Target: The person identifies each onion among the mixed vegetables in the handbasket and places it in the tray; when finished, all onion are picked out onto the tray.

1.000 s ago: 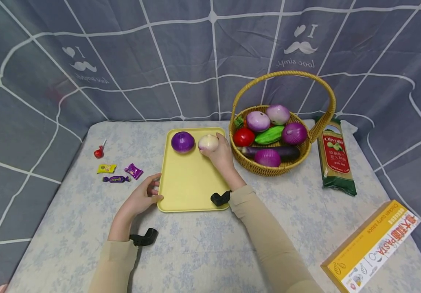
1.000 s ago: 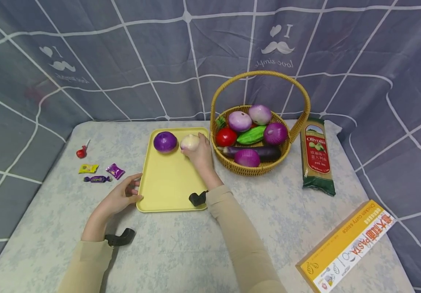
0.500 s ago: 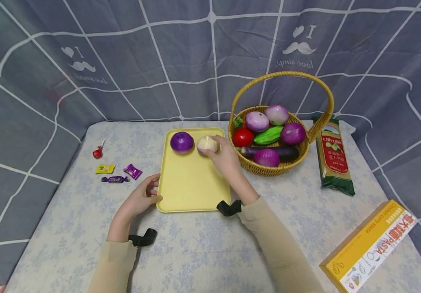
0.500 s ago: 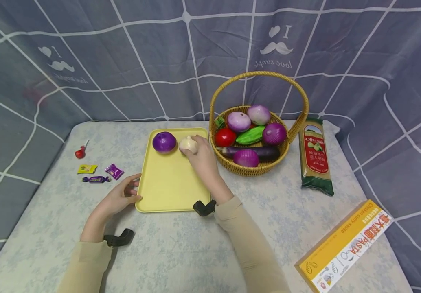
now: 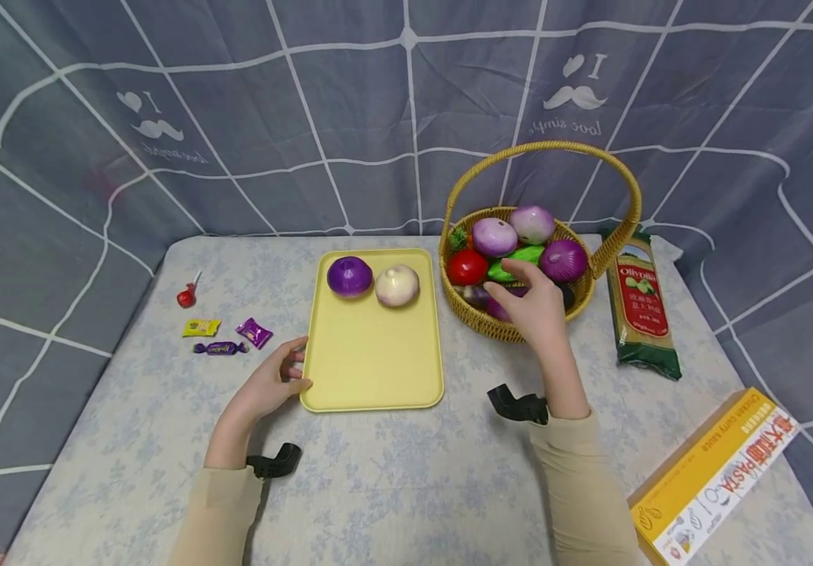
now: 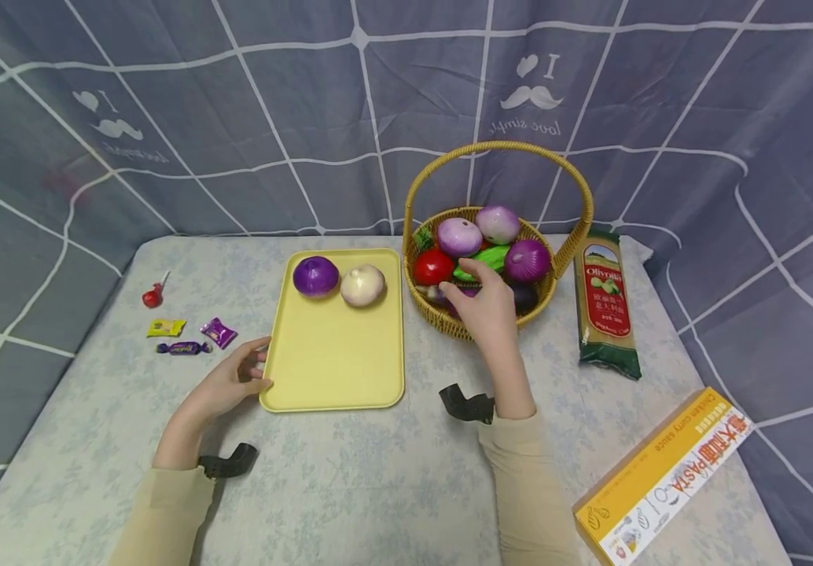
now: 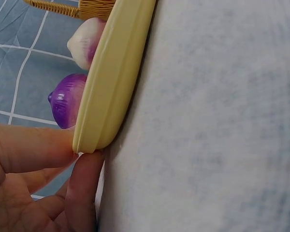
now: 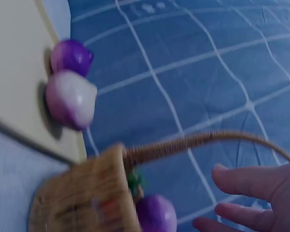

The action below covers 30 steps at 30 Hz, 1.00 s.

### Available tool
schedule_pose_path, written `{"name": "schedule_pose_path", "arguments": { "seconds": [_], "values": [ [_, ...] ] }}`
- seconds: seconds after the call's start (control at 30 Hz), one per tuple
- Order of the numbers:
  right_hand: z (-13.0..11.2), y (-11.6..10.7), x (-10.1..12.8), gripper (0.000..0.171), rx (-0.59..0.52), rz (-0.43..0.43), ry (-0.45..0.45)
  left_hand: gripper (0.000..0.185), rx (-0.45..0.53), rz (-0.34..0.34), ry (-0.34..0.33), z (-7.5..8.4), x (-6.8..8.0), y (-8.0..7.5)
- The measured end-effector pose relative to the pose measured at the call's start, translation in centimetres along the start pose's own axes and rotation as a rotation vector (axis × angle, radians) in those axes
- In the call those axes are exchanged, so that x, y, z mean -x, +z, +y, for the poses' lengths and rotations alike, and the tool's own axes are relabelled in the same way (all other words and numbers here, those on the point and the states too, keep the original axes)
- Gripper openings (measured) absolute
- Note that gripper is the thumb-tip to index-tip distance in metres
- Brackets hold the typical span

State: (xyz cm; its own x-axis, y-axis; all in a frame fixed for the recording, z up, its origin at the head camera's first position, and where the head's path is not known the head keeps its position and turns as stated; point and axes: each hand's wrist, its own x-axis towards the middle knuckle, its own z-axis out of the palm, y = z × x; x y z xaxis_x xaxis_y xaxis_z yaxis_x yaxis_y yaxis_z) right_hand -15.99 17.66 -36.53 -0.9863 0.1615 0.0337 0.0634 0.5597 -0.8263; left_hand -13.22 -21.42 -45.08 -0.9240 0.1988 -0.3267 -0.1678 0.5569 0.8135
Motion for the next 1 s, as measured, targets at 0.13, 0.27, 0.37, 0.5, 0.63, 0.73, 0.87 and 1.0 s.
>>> {"name": "schedule_pose_path", "arguments": {
  "seconds": [0.13,0.27,0.37,0.5,0.63,0.73,0.87,1.0],
  "values": [
    [1.7,-1.8,-0.6,0.066,0.032,-0.076,0.053,0.073,0.002,-0.001,-0.002,-0.2,0.0,0.0],
    [2.5,-2.8,-1.1,0.08,0.079,-0.177,0.07,0.073,0.01,-0.002,0.002,-0.3,0.1,0.0],
    [2.7,-3.1,-1.4,0.086,0.135,-0.236,0.074,0.073,0.015,-0.007,0.009,-0.3,0.1,-0.1],
    [2.9,-3.1,-1.8,0.087,0.172,-0.295,0.073,0.073,0.017,-0.009,0.013,-0.3,0.2,-0.1],
    [3.2,-3.0,-2.1,0.085,0.175,-0.323,0.064,0.073,0.018,-0.007,0.007,-0.3,0.2,0.0],
    [3.4,-2.9,-2.2,0.084,0.175,-0.337,0.06,0.073,0.018,-0.007,0.008,-0.3,0.2,0.0],
    [3.6,-2.9,-2.4,0.083,0.172,-0.354,0.05,0.073,0.015,-0.009,0.018,-0.3,0.2,-0.1],
    [3.9,-3.0,-2.4,0.082,0.169,-0.354,0.048,0.073,0.003,-0.008,0.029,-0.2,0.1,-0.2]
  ]
}}
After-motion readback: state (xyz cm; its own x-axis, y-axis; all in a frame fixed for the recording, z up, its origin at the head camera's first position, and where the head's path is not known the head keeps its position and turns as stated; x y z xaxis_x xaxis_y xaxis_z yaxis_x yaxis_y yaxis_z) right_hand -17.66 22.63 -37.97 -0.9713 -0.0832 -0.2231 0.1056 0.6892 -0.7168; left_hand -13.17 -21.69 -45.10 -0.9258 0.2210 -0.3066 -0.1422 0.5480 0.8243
